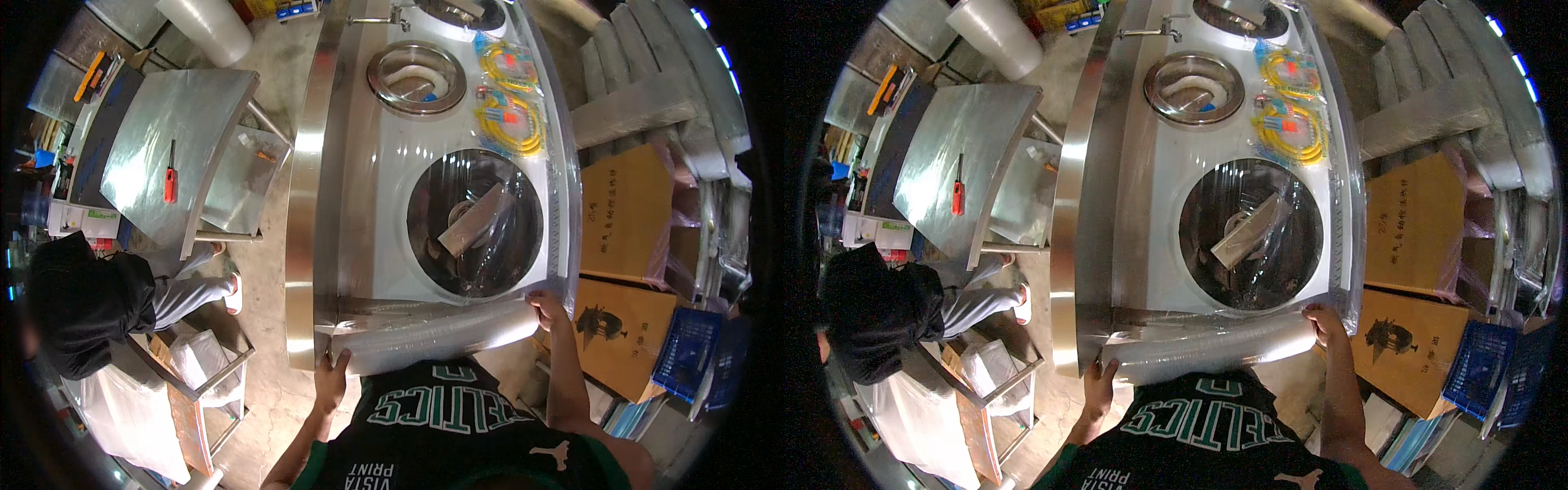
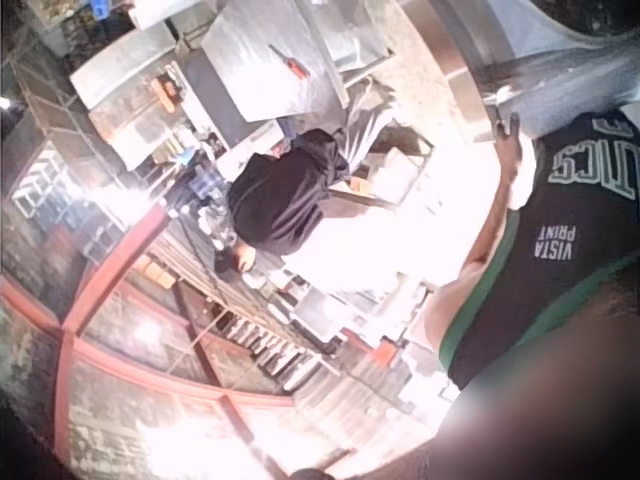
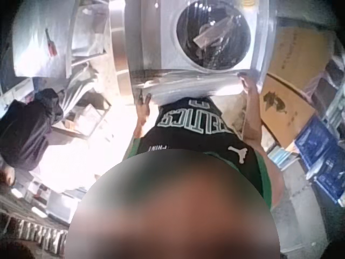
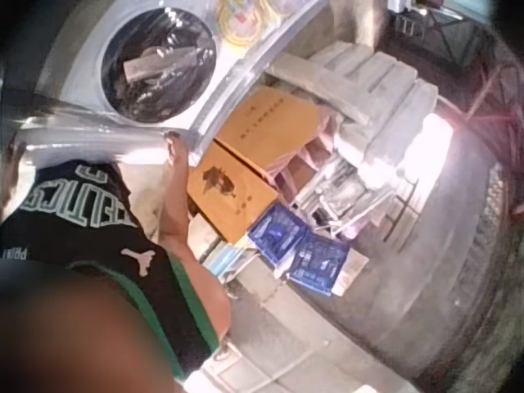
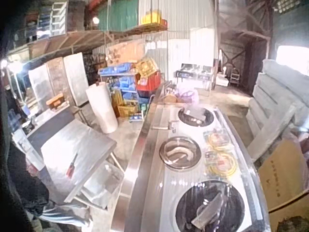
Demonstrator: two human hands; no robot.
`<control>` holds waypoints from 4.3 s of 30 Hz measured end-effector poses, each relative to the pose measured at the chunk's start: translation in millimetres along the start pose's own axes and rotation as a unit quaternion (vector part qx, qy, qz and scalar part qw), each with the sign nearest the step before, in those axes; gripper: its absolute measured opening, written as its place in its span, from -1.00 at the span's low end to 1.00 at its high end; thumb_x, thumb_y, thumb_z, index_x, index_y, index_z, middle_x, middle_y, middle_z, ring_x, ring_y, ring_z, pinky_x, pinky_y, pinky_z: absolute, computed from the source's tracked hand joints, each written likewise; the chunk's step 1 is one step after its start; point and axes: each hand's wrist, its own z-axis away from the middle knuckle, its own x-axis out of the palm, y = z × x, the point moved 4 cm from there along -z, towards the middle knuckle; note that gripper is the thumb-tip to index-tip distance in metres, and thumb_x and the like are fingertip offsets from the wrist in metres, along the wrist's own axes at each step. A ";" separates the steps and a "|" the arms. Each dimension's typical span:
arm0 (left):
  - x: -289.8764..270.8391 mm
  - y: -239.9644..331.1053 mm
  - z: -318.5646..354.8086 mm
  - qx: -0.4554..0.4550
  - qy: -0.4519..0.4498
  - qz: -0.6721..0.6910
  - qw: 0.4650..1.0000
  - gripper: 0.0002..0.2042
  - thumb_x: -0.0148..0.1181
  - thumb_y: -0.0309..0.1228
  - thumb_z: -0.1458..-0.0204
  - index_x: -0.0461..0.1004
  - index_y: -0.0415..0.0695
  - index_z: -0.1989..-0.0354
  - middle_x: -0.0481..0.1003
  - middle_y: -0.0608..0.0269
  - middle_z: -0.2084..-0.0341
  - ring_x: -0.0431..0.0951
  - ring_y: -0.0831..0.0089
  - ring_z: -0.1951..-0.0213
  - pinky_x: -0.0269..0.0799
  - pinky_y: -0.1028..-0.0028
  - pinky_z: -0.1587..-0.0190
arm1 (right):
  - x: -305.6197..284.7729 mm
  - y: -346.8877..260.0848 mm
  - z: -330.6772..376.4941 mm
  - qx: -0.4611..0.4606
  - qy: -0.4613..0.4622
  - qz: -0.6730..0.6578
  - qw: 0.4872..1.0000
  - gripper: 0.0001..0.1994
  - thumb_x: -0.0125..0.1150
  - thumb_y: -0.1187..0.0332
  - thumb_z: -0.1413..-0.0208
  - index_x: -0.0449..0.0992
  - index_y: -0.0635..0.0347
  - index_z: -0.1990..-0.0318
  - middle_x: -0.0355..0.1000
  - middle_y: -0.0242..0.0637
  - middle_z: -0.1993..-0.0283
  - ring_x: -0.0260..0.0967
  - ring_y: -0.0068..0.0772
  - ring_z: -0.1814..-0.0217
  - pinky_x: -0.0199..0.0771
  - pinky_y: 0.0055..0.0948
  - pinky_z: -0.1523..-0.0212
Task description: The person wraps a stainless steel commercial cooking unit with clear plastic stretch film. They unroll the film, pull it taut, and press it around the unit's edges and corners, repeating the process to cover multiple sides.
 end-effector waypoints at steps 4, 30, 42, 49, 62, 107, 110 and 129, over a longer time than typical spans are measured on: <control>-9.7 -46.4 -3.8 -0.194 0.047 0.000 0.980 -0.52 0.21 -0.36 -0.25 0.36 -0.34 -0.28 0.51 0.12 -0.05 0.41 0.34 -0.07 0.27 0.29 -0.19 | 4.7 -2.7 10.0 0.005 0.048 0.026 0.998 -0.83 0.25 0.51 -0.17 0.48 0.15 0.09 0.48 -0.34 0.28 0.47 -0.42 0.30 0.52 -0.37 0.30; 38.4 16.4 105.7 0.397 0.113 -0.204 0.887 -0.29 0.43 -0.27 -0.07 0.25 -0.24 -0.35 0.19 -0.31 -0.35 0.17 -0.29 -0.40 0.10 -0.16 -0.40 | -38.3 28.4 -60.1 -0.136 0.167 0.143 0.966 -0.80 0.34 0.33 -0.15 0.57 0.15 0.11 0.52 -0.32 0.38 0.42 -0.38 0.34 0.44 -0.22 0.34; 97.6 31.4 -25.7 0.446 0.110 -0.497 0.737 -0.51 0.29 -0.02 -0.06 0.57 -0.03 -0.11 0.49 0.19 -0.16 0.38 0.18 -0.28 0.18 0.01 -0.35 | -5.0 -29.8 -25.8 -0.015 0.009 -0.104 0.994 -0.72 0.19 0.23 -0.34 0.48 0.28 0.01 0.53 -0.09 0.18 0.54 -0.12 0.24 0.63 0.00 0.23; 131.2 87.2 -111.1 0.420 0.226 -0.406 0.780 -0.78 0.30 -0.28 -0.12 0.63 -0.06 0.10 0.54 0.11 -0.01 0.46 0.07 -0.09 0.28 -0.01 -0.20 | 1.6 -105.9 3.0 -0.167 -0.059 -0.236 0.956 -0.68 0.30 0.30 -0.24 0.47 0.20 -0.08 0.54 -0.25 0.22 0.54 -0.32 0.22 0.63 -0.22 0.23; 224.3 130.3 -168.2 0.483 0.083 -0.478 0.729 -0.41 0.32 0.13 -0.02 0.54 -0.02 -0.11 0.46 0.11 -0.19 0.37 0.11 -0.28 -0.01 -0.14 -0.39 | 23.3 -203.3 -24.8 -0.188 -0.006 -0.165 0.968 -0.67 0.27 0.37 -0.26 0.38 0.18 -0.12 0.49 -0.22 0.15 0.51 -0.38 0.16 0.60 -0.40 0.13; 440.2 240.2 -484.5 0.475 0.098 -0.479 0.732 -0.05 0.06 0.37 -0.05 0.06 0.07 -0.54 -0.06 -0.08 -0.54 -0.13 -0.11 -0.54 -0.37 -0.46 -0.39 | 89.2 -53.1 95.4 -0.352 0.372 0.295 0.806 -0.90 0.17 0.66 -0.11 0.51 0.29 0.25 0.51 -0.14 0.25 0.50 -0.22 0.25 0.52 -0.35 0.22; 462.0 286.5 -543.4 0.513 0.158 -0.486 0.690 -0.05 0.04 0.42 -0.03 0.15 0.05 -0.51 0.03 -0.08 -0.51 -0.07 -0.09 -0.53 -0.33 -0.43 -0.40 | 65.8 -28.0 112.1 -0.328 0.400 0.292 0.804 -0.89 0.14 0.64 -0.15 0.52 0.30 0.20 0.50 -0.12 0.24 0.50 -0.19 0.25 0.52 -0.34 0.24; 233.9 53.4 -254.7 0.349 -0.032 -0.415 0.839 -0.38 -0.17 -0.15 -0.38 0.03 -0.29 -0.50 -0.09 -0.38 -0.48 -0.09 -0.25 -0.50 -0.21 -0.09 -0.49 | 124.6 72.3 54.9 -0.300 0.190 0.518 0.778 -0.23 0.23 -0.11 -0.15 0.25 0.09 -0.43 0.01 0.22 -0.52 -0.04 0.32 -0.55 -0.13 0.30 -0.50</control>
